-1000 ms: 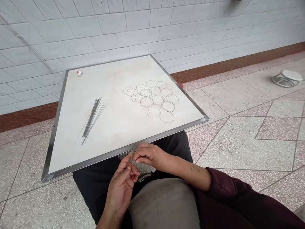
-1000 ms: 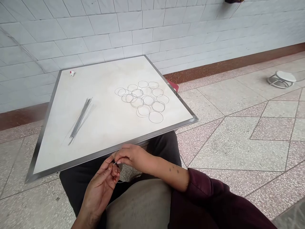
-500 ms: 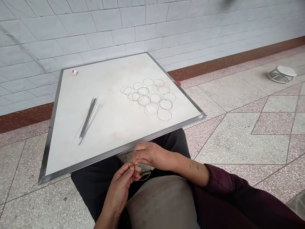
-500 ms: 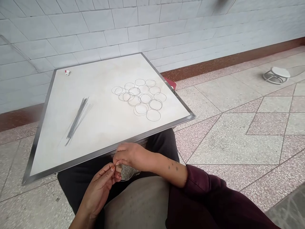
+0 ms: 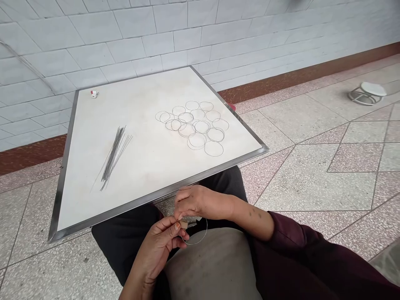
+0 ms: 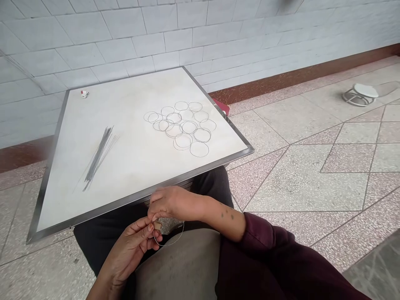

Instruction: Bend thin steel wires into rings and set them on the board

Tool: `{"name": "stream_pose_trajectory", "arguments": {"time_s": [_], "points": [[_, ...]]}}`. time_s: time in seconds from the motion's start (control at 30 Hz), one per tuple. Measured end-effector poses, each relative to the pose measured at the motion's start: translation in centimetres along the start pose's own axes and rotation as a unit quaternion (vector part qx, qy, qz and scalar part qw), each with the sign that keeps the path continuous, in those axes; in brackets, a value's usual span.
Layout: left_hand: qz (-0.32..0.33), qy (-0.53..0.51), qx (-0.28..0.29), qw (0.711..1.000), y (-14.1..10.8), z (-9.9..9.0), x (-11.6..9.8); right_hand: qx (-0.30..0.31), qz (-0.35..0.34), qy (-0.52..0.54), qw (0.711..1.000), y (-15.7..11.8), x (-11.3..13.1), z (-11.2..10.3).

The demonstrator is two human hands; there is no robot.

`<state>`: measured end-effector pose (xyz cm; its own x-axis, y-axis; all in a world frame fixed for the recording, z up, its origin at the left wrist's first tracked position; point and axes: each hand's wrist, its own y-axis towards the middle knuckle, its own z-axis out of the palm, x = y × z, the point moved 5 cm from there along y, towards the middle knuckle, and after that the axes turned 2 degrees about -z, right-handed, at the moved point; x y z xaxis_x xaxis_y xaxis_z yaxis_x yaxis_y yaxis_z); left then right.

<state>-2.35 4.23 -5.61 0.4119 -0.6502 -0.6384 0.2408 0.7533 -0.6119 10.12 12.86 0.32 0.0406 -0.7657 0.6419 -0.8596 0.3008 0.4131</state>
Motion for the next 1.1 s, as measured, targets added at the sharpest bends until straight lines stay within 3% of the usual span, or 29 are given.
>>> {"name": "stream_pose_trajectory", "arguments": {"time_s": [0.13,0.47,0.73,1.1], "points": [[0.006,0.006,-0.003,1.000,-0.3,0.2,-0.1,0.001,0.006,0.011,1.000,-0.1,-0.2,0.0],[0.048,0.022,-0.025,0.998,-0.1,0.2,-0.3,-0.066,0.064,0.043,0.995,-0.4,-1.4,-0.2],[0.056,0.056,-0.076,0.994,0.2,-0.6,0.0,-0.064,0.060,0.047,0.995,-0.3,-1.5,-0.4],[0.095,0.053,-0.073,0.991,0.1,-0.4,-0.7,-0.029,0.050,0.046,0.997,-0.2,-1.6,0.0]]}}
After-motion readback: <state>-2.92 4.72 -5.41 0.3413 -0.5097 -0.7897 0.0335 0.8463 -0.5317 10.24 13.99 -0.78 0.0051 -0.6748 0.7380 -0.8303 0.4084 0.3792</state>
